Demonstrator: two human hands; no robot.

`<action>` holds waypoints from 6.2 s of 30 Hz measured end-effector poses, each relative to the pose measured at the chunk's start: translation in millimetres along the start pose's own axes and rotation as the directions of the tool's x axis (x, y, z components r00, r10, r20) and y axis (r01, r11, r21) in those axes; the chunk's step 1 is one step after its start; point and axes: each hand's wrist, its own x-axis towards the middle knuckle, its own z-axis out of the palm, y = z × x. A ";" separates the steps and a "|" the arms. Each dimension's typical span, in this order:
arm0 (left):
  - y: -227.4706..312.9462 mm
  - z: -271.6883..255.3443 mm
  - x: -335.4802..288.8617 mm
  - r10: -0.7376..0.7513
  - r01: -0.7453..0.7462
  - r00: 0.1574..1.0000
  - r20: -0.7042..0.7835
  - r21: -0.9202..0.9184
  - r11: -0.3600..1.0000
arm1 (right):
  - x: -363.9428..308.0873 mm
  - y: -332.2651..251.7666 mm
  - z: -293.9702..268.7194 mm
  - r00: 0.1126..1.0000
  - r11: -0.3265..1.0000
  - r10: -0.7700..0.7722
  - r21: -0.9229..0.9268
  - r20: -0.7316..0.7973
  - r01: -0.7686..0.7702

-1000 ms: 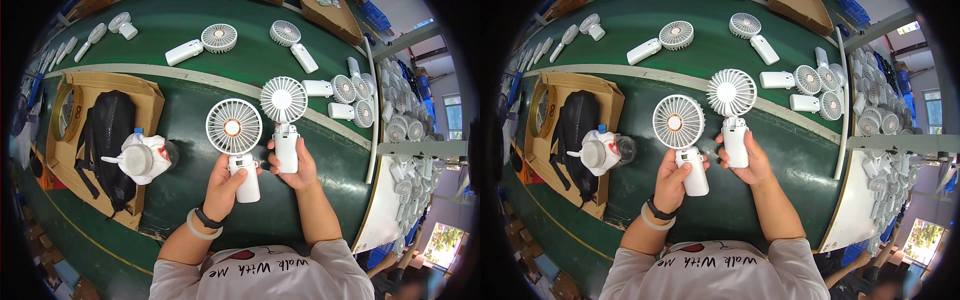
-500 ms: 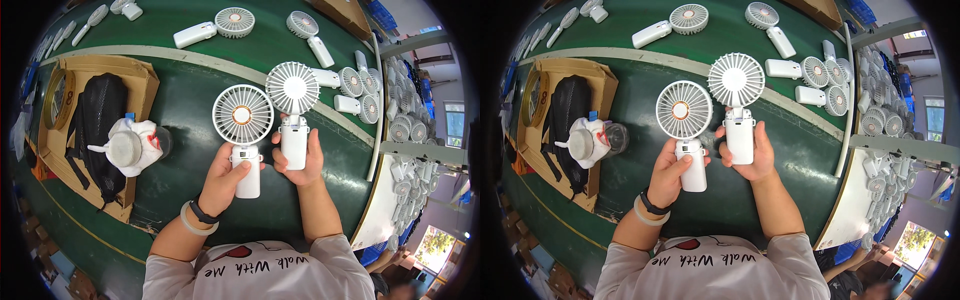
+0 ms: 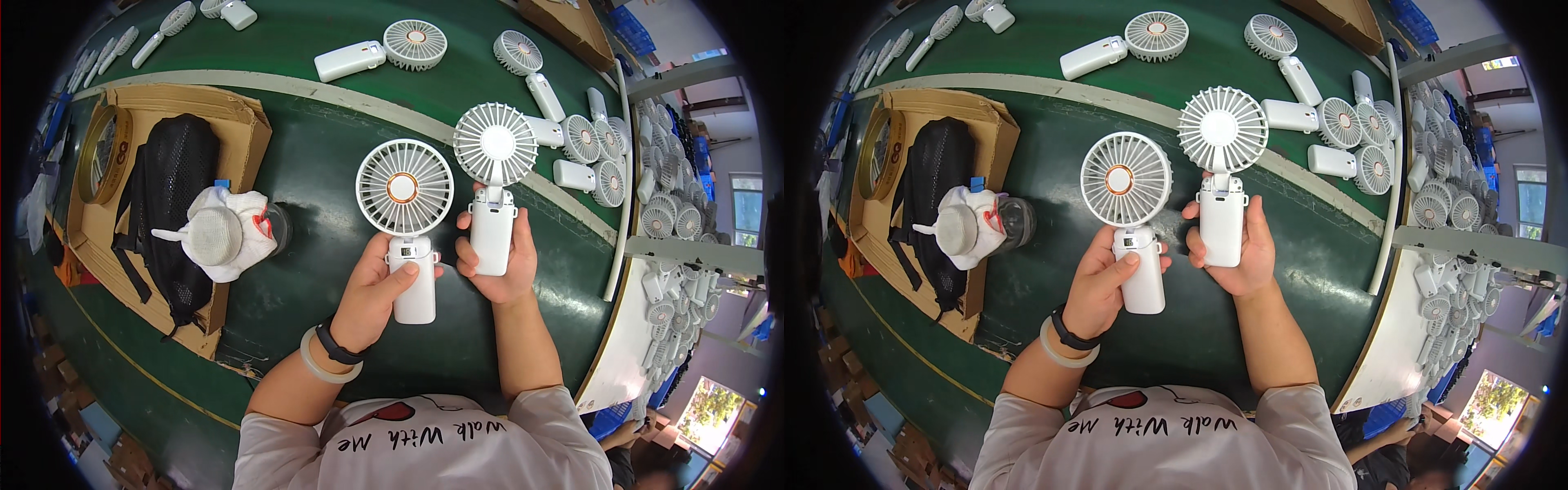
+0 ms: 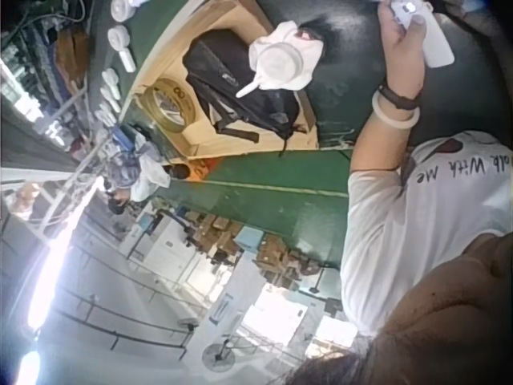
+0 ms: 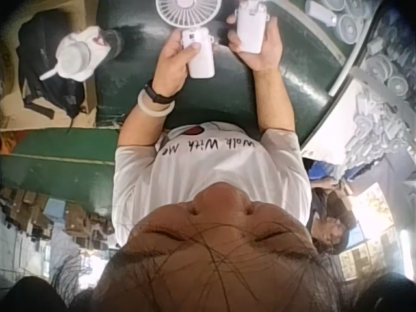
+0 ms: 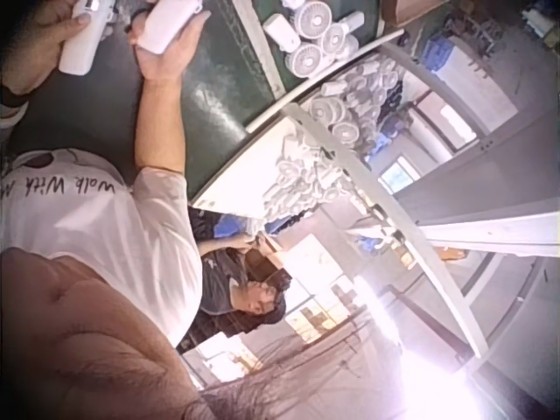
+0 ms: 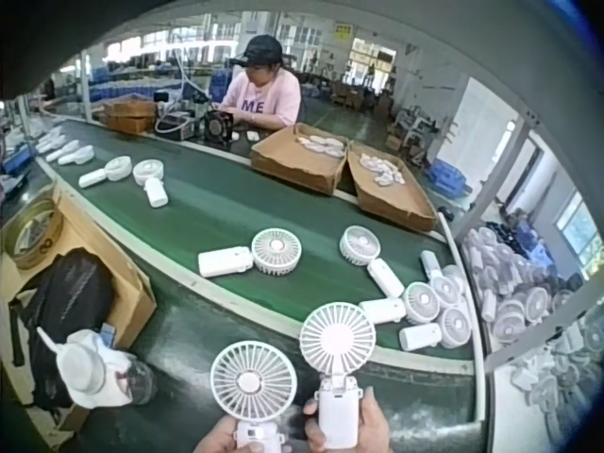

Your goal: The person assembles white portable fans on a green factory table. They pick up fan heads and handles, connect them, and test the units by turning them on. The person handles multiple fans, stacking them in their hand and placing them on the table.

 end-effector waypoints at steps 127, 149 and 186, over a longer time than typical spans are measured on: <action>-5.5 22.8 -18.4 0.082 -0.081 0.969 0.233 -0.014 0.997 | -45.0 21.7 33.2 0.963 0.899 -0.205 -0.423 -0.175 0.114; 19.6 77.2 229.4 0.152 -0.232 0.918 0.367 0.806 -0.544 | -327.4 -193.1 -62.0 -0.115 0.591 -0.589 -0.524 -0.800 0.614; -55.3 36.8 15.2 0.267 -0.326 0.943 0.200 0.716 0.617 | -27.4 -4.0 -5.2 0.955 0.831 -0.227 -0.549 -0.191 0.088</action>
